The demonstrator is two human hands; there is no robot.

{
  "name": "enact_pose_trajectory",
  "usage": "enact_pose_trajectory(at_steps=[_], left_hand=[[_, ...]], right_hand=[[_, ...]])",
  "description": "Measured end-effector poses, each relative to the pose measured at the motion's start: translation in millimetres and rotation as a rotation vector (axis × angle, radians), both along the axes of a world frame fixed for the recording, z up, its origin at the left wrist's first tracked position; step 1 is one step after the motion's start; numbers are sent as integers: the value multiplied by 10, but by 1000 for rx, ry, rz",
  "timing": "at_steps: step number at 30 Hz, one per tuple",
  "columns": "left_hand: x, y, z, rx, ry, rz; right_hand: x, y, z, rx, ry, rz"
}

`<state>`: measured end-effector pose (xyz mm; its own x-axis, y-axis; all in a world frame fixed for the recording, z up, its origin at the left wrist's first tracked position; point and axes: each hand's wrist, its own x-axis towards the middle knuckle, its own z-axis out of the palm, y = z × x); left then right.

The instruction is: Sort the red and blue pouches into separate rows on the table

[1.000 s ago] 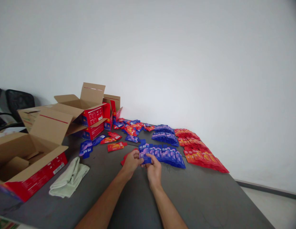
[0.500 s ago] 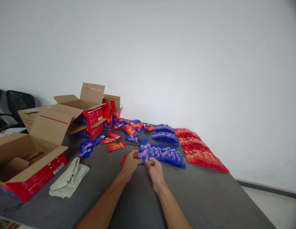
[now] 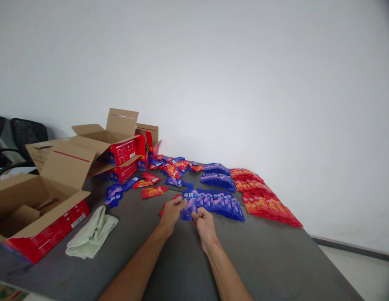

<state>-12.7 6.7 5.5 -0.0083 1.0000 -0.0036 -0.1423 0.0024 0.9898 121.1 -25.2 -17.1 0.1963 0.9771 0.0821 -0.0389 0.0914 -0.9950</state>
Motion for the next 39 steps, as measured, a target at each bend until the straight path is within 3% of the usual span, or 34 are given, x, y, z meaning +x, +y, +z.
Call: enact_pose_trajectory(at_steps=[6,12,15,20,23,27,33,39], left_hand=[[-15,44,-97,79,52,-20],[59,16,-85,166,168,14],[81,-3,-67,127,165,-6],[141,-51,-119,5,85,-180],[216,-61,-171,26,34,-128],[335,44,-200,90,28,-80],[687,411,-227,96,134,-117],[1122,668,-304,153,287,-118]], right_hand=[[32,-30,57,106,-34,17],[52,25,43,116,-35,-100],[67,42,21,102,-31,-146],[155,34,26,108,-76,-168],[244,62,13,90,-146,-192],[422,156,-46,112,-367,-314],[682,200,-104,73,-966,-518],[820,205,-219,-15,-1182,-470]])
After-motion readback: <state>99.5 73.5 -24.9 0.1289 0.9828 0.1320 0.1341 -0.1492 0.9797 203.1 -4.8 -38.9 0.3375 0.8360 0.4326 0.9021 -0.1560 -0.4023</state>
